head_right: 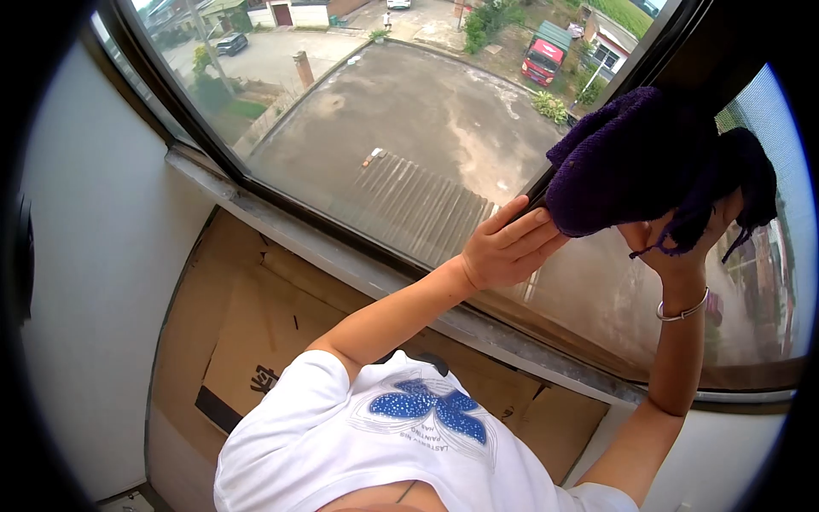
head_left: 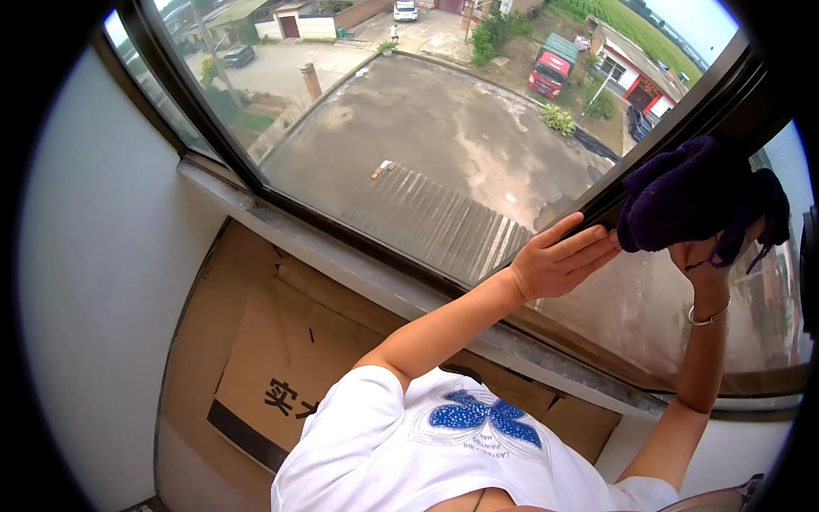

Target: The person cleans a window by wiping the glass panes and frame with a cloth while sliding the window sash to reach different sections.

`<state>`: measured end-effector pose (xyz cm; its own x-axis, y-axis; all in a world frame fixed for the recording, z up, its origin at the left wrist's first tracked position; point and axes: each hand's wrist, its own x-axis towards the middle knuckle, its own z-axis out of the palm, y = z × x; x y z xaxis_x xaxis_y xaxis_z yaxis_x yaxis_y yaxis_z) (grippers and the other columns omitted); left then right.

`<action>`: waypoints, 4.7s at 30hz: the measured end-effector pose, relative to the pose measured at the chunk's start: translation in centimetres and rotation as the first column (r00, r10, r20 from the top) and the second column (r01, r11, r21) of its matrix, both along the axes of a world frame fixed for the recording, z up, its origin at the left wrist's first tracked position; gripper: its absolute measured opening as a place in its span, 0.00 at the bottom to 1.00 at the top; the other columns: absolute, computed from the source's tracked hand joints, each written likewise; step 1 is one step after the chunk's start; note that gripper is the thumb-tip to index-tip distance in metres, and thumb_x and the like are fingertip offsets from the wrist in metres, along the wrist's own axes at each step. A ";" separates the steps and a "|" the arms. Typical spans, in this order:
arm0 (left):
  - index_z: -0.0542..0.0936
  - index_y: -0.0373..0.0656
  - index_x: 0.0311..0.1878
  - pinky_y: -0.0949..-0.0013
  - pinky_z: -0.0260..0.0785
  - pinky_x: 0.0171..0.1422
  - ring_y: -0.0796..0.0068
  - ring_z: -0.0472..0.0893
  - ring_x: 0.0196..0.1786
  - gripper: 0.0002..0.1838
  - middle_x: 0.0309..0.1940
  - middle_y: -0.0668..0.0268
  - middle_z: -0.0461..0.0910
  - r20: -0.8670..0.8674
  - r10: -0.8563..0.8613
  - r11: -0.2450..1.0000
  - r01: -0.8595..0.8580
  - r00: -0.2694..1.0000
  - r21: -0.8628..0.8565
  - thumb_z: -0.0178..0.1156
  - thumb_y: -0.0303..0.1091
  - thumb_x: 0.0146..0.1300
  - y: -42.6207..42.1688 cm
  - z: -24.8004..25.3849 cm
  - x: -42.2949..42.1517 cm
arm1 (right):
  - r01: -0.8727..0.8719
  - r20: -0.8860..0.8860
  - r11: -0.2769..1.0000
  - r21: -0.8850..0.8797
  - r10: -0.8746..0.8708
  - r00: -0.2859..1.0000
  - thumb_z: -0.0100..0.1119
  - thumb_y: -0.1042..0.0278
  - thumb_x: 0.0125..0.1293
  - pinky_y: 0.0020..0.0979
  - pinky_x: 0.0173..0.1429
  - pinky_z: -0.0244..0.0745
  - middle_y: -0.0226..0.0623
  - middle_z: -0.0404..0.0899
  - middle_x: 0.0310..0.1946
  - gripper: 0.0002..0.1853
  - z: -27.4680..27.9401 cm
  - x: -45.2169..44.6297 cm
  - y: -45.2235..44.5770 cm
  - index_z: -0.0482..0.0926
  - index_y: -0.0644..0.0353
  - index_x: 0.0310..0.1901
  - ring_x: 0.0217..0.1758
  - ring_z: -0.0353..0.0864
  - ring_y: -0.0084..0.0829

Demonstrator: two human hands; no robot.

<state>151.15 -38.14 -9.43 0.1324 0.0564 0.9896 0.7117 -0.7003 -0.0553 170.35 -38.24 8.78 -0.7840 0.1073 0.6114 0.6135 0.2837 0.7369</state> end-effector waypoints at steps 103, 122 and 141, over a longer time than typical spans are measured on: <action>0.82 0.50 0.53 0.56 0.72 0.58 0.57 0.79 0.57 0.19 0.53 0.59 0.81 -0.389 0.668 -0.699 0.357 0.634 -0.620 0.48 0.39 0.62 -51.2 -34.6 -9.9 | -0.073 -0.042 0.991 -0.111 0.069 0.997 0.59 0.57 0.65 0.43 0.60 0.65 0.31 0.79 0.44 0.13 1.4 -4.0 -0.8 0.80 0.55 0.45 0.55 0.75 0.35; 0.83 0.49 0.49 0.58 0.73 0.55 0.61 0.82 0.53 0.18 0.49 0.59 0.83 -0.411 0.669 -0.698 0.334 0.619 -0.634 0.48 0.36 0.61 -50.4 -33.2 -9.0 | -0.096 -0.050 0.989 -0.115 0.091 0.995 0.60 0.58 0.64 0.44 0.62 0.64 0.30 0.80 0.44 0.13 1.3 -3.7 0.0 0.81 0.53 0.46 0.56 0.74 0.36; 0.83 0.45 0.51 0.55 0.71 0.60 0.56 0.78 0.58 0.19 0.53 0.57 0.81 -0.391 0.660 -0.696 0.326 0.641 -0.640 0.49 0.35 0.60 -49.2 -34.6 -8.2 | -0.125 -0.039 0.988 -0.088 0.122 0.992 0.60 0.58 0.63 0.41 0.58 0.66 0.31 0.80 0.43 0.12 1.5 -3.9 -0.5 0.80 0.54 0.44 0.53 0.75 0.36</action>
